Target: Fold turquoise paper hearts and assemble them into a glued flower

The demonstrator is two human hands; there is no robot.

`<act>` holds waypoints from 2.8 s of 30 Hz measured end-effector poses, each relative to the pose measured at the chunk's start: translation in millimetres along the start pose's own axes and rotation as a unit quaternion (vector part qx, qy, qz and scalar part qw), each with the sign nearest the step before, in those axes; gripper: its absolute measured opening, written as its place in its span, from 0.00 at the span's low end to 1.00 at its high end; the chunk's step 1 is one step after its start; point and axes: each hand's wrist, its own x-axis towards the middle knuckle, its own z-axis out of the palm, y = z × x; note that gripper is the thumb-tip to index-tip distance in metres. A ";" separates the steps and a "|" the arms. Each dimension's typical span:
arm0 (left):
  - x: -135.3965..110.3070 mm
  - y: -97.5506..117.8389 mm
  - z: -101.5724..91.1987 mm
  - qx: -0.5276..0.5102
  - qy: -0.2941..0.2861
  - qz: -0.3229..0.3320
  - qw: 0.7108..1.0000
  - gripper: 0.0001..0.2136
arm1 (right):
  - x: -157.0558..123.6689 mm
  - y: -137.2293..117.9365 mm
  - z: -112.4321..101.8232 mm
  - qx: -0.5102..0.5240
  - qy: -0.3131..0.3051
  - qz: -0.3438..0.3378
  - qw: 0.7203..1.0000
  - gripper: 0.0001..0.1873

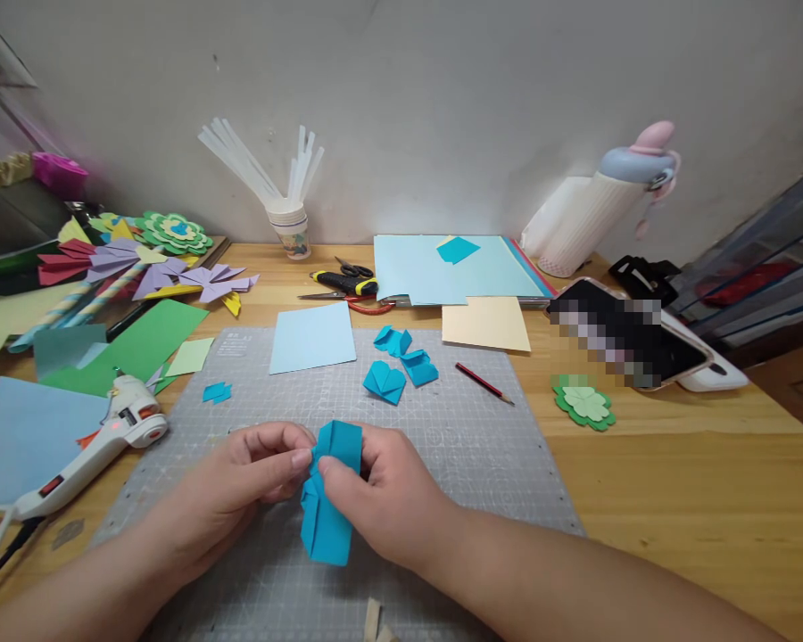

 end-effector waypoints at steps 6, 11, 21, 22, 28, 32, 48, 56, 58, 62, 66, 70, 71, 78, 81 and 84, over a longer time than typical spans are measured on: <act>-0.5 1.6 -0.7 0.000 0.004 -0.010 1.000 0.12 | 0.7 -0.8 -0.2 0.026 0.004 0.015 1.000 0.12; 0.8 0.6 0.7 0.013 0.008 -0.003 1.000 0.13 | 1.5 -0.8 0.7 0.013 0.000 0.013 1.000 0.11; -1.6 -0.2 5.9 0.090 0.031 0.086 0.992 0.12 | 1.9 2.6 1.5 -0.010 -0.024 -0.022 0.999 0.13; -2.2 -0.6 6.4 0.098 0.025 0.097 0.990 0.11 | 1.9 2.9 1.5 -0.004 -0.030 -0.019 0.999 0.13; -4.6 -0.7 5.8 0.150 -0.025 0.123 0.981 0.09 | 1.6 1.8 1.5 0.039 -0.063 0.008 0.997 0.12; -4.7 0.7 3.8 0.206 -0.041 0.144 0.967 0.11 | 2.5 2.3 1.0 0.061 -0.072 0.001 0.996 0.13; 3.1 0.3 -0.6 0.221 -0.026 0.189 0.956 0.13 | 9.0 6.6 -1.6 0.048 -0.048 -0.020 0.997 0.11; 5.1 -2.0 -2.4 0.196 -0.043 0.177 0.963 0.14 | 9.4 5.6 1.2 0.082 -0.061 -0.020 0.995 0.12; 6.0 -1.9 -3.0 0.199 -0.033 0.193 0.960 0.14 | 9.5 5.0 1.5 0.093 -0.052 -0.016 0.994 0.12; 6.2 -2.2 -4.4 0.218 -0.010 0.216 0.952 0.13 | 9.4 6.1 1.1 0.109 -0.057 -0.002 0.992 0.15; 4.3 -3.1 -5.6 0.236 -0.001 0.233 0.943 0.13 | 9.4 9.0 1.0 0.123 -0.062 0.004 0.990 0.17; 6.0 -4.4 -7.4 0.231 -0.016 0.231 0.945 0.14 | 10.0 6.3 1.0 0.129 -0.053 -0.006 0.990 0.17; 7.1 -5.0 -7.9 0.224 -0.021 0.226 0.948 0.14 | 10.1 4.7 0.8 0.138 -0.047 0.000 0.989 0.16; 6.0 -2.9 -10.8 0.254 0.034 0.331 0.908 0.09 | 11.3 1.9 -5.3 0.299 -0.087 0.109 0.944 0.15; 1.1 2.0 -9.5 0.298 0.015 0.351 0.888 0.02 | 11.7 4.1 -8.3 0.317 -0.202 0.184 0.908 0.13; -1.2 5.7 -8.4 0.265 0.020 0.316 0.911 0.03 | 14.1 5.0 -10.2 0.307 -0.199 0.225 0.903 0.20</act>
